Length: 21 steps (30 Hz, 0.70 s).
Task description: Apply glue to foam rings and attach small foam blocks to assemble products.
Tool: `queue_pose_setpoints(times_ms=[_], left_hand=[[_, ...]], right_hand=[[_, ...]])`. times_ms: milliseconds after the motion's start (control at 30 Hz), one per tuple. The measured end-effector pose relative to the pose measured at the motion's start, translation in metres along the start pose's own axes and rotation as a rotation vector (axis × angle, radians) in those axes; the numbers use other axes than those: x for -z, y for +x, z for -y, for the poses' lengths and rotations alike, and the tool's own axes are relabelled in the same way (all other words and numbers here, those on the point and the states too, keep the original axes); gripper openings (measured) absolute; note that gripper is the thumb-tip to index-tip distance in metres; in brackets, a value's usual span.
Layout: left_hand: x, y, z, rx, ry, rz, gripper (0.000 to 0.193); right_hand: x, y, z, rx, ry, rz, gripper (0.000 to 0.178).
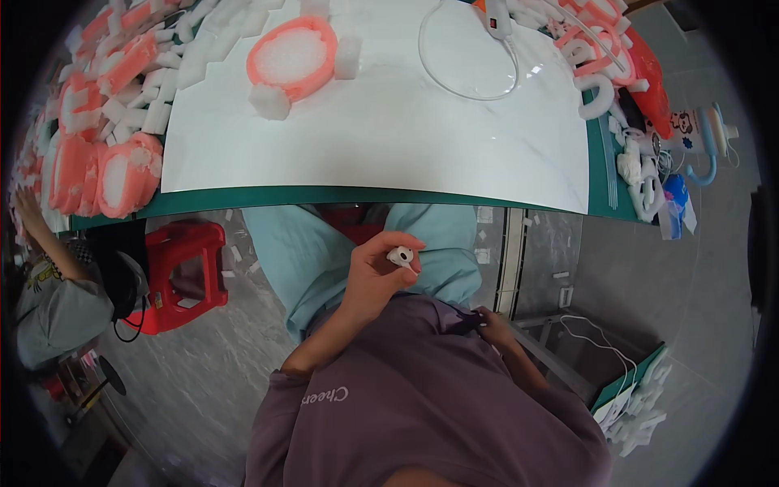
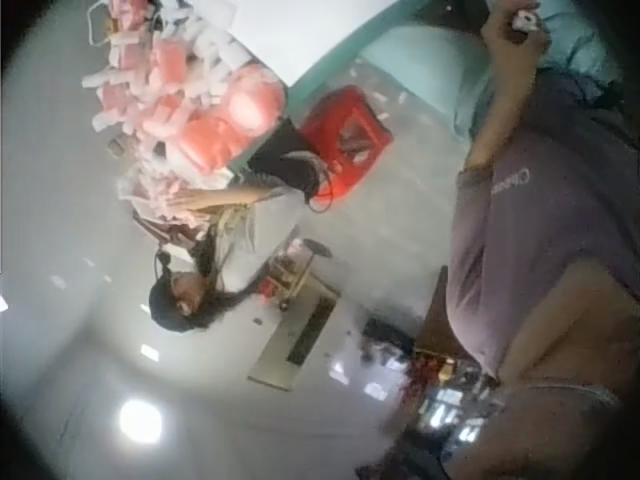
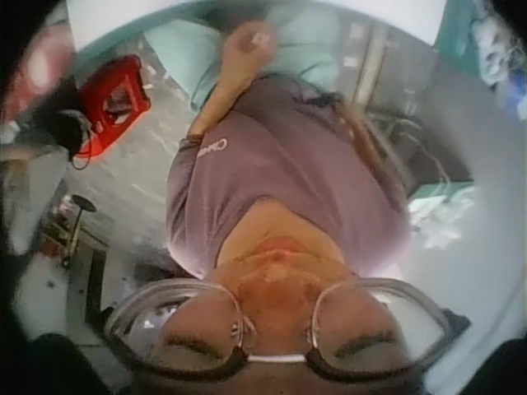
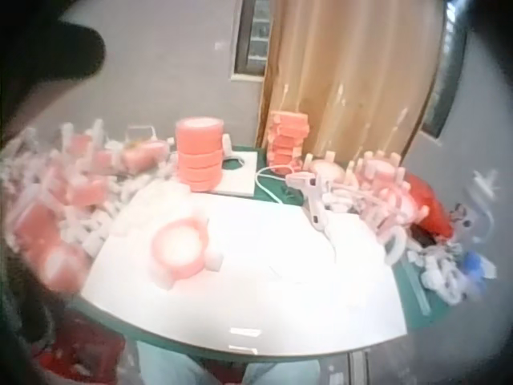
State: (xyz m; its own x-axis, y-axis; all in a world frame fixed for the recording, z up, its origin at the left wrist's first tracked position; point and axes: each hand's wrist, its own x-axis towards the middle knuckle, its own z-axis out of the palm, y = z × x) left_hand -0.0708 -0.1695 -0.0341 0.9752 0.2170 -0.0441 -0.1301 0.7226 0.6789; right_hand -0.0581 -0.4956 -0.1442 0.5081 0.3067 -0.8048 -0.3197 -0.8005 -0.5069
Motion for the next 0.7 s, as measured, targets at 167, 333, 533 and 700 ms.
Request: queue_pose_setpoints(times_ms=[167, 333, 533, 700], left_hand=[[-0.007, 0.004, 0.000, 0.051, 0.031, -0.077, 0.046], [-0.013, 0.007, -0.005, 0.067, 0.086, -0.118, 0.048], [-0.009, 0.009, -0.001, 0.147, -0.086, -0.113, 0.051], [-0.008, 0.011, 0.008, 0.186, -0.078, -0.110, 0.043]], right_hand=[[-0.003, 0.000, 0.021, 0.233, -0.390, -0.286, 0.019], [-0.018, 0.010, 0.010, 0.259, 0.246, -0.266, 0.015], [-0.037, 0.025, -0.028, 0.271, 0.549, -0.239, 0.018], [-0.031, 0.008, -0.016, 0.223, 0.377, -0.222, 0.020]])
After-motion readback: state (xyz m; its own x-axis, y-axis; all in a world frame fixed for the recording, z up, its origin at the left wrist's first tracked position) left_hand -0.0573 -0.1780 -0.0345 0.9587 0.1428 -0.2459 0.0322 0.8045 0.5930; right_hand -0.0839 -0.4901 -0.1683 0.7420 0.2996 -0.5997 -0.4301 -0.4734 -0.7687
